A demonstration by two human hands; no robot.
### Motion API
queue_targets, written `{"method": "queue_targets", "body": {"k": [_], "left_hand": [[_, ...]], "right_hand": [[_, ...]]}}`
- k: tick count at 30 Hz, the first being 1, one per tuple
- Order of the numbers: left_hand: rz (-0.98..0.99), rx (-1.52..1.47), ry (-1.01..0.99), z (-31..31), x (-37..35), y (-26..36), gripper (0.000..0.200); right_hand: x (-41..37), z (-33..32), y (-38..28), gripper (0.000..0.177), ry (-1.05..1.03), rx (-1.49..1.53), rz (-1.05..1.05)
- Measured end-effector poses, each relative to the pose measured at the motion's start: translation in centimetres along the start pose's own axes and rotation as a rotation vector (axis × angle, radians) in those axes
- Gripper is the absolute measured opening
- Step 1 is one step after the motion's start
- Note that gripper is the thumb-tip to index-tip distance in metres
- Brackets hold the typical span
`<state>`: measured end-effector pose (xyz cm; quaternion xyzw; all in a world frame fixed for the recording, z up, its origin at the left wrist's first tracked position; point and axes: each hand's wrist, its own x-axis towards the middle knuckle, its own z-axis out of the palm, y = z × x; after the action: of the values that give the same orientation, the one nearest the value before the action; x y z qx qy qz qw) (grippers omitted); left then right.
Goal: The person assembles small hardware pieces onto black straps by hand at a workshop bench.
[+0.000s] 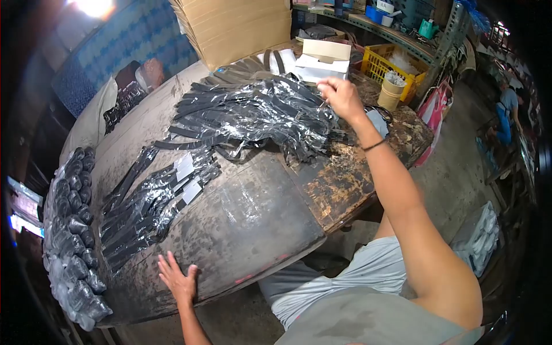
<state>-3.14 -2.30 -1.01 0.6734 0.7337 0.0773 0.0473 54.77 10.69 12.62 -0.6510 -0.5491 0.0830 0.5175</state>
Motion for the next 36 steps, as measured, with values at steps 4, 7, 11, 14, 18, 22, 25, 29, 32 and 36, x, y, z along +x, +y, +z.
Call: {"method": "queue_targets", "body": {"k": [4,7,11,14,18,22,25,29,32,36], "left_hand": [[0.223,0.082,-0.197,-1.3,-2.9,5.3,0.101],[0.304,0.056,-0.211,-0.9,-3.0,7.4,0.100],[0.295,0.044,-0.193,-0.7,-2.8,8.7,0.097],[0.269,-0.013,-0.198,-1.2,-2.9,9.0,0.095],[0.282,-0.060,-0.129,-1.0,-2.9,8.8,0.092],[0.303,-0.068,-0.085,-0.6,-2.9,8.4,0.092],[0.295,-0.065,-0.072,-0.5,-2.9,8.4,0.093],[0.294,-0.075,-0.049,-0.3,-2.9,8.1,0.094],[0.309,-0.071,-0.051,0.0,-2.5,8.1,0.099],[0.281,-0.117,-0.052,0.0,-2.5,7.8,0.104]], "right_hand": [[2.2,-0.9,0.9,0.026,-0.156,-0.008,0.003],[0.1,2.0,-1.3,0.024,-0.474,0.270,0.065],[-1.0,9.5,-0.3,0.027,-0.520,-0.123,-0.201],[-2.2,11.8,-2.9,0.041,-0.597,-0.504,-0.146],[-2.5,14.1,-3.1,0.034,-0.690,-0.742,-0.236],[-1.0,13.6,-4.2,0.031,-0.692,-0.601,-0.041],[1.5,15.1,-1.5,0.028,-0.415,-0.342,0.031],[5.6,12.7,-4.5,0.030,-0.187,0.255,-0.109],[8.1,7.4,-10.8,0.037,-0.101,0.467,-0.282],[10.9,0.8,-18.1,0.040,0.011,0.576,-0.404]]}}
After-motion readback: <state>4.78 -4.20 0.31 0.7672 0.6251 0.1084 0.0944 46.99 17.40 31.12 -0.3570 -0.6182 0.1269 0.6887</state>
